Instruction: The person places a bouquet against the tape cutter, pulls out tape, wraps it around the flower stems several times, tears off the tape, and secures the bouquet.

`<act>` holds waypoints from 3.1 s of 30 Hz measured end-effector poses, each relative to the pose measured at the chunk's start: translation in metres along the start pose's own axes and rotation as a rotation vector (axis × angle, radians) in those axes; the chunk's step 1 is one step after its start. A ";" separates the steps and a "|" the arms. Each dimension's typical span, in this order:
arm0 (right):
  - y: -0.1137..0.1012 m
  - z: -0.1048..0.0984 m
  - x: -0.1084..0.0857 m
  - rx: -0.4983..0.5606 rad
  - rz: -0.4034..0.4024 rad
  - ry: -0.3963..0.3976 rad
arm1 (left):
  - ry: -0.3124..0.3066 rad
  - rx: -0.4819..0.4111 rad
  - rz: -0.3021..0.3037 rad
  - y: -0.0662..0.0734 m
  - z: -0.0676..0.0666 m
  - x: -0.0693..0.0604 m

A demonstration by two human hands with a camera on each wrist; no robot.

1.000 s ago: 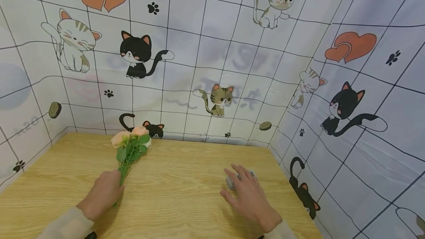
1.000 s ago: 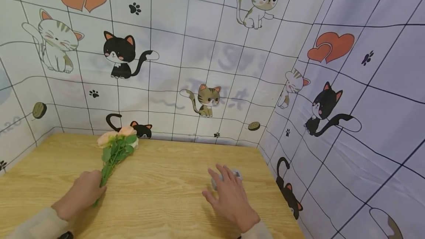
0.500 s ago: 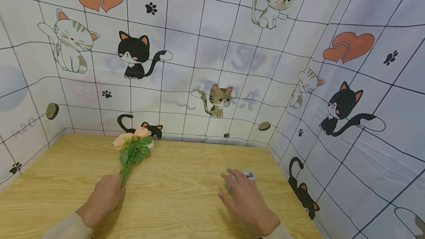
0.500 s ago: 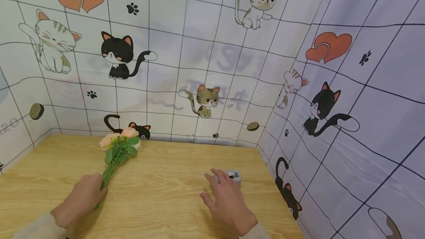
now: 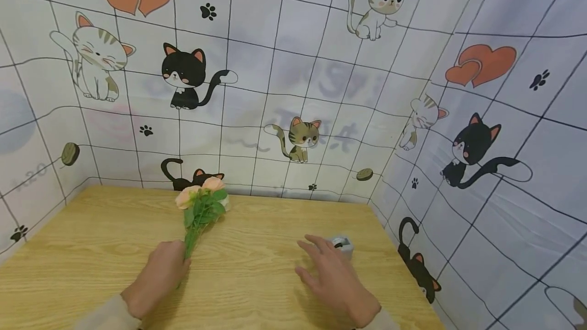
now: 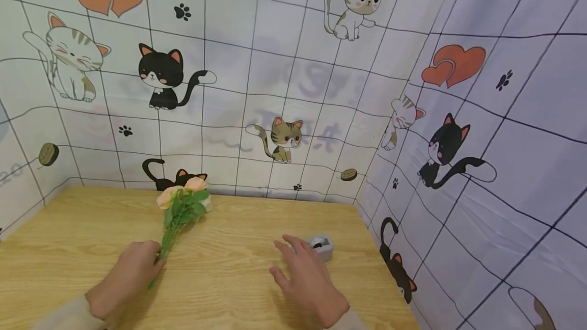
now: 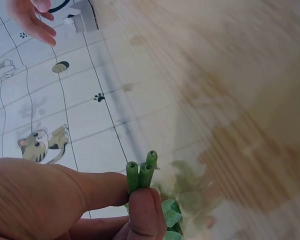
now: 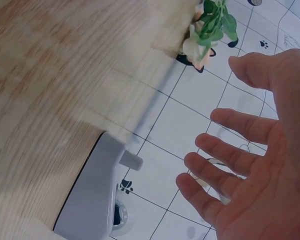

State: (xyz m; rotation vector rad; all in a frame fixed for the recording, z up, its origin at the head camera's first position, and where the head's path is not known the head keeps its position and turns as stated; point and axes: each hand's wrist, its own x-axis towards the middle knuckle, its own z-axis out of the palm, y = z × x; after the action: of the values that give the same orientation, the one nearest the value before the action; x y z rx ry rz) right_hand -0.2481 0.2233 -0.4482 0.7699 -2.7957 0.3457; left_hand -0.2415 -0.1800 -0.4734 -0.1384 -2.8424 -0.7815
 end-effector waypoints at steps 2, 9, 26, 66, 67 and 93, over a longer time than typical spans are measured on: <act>-0.002 0.001 0.000 0.001 -0.012 0.001 | -0.004 -0.004 0.002 0.004 0.003 -0.001; -0.007 0.005 0.000 0.004 -0.036 -0.001 | 0.007 0.013 0.005 0.022 0.012 -0.002; -0.011 0.005 0.000 0.005 -0.028 -0.035 | 0.007 -0.115 0.011 0.061 0.036 -0.007; 0.046 -0.011 -0.005 -0.013 0.107 0.047 | 0.032 -0.263 0.103 0.128 0.087 0.006; 0.047 -0.012 -0.005 -0.010 0.106 0.045 | 0.031 -0.265 0.100 0.128 0.088 0.006; 0.079 0.008 0.016 -0.039 0.166 -0.069 | -0.045 -0.350 0.050 0.122 0.105 0.025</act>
State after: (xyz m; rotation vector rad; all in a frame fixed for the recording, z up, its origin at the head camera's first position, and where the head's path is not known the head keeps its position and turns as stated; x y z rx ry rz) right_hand -0.3044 0.2797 -0.4646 0.5525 -2.9305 0.2962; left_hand -0.2652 -0.0208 -0.4963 -0.2780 -2.7032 -1.2723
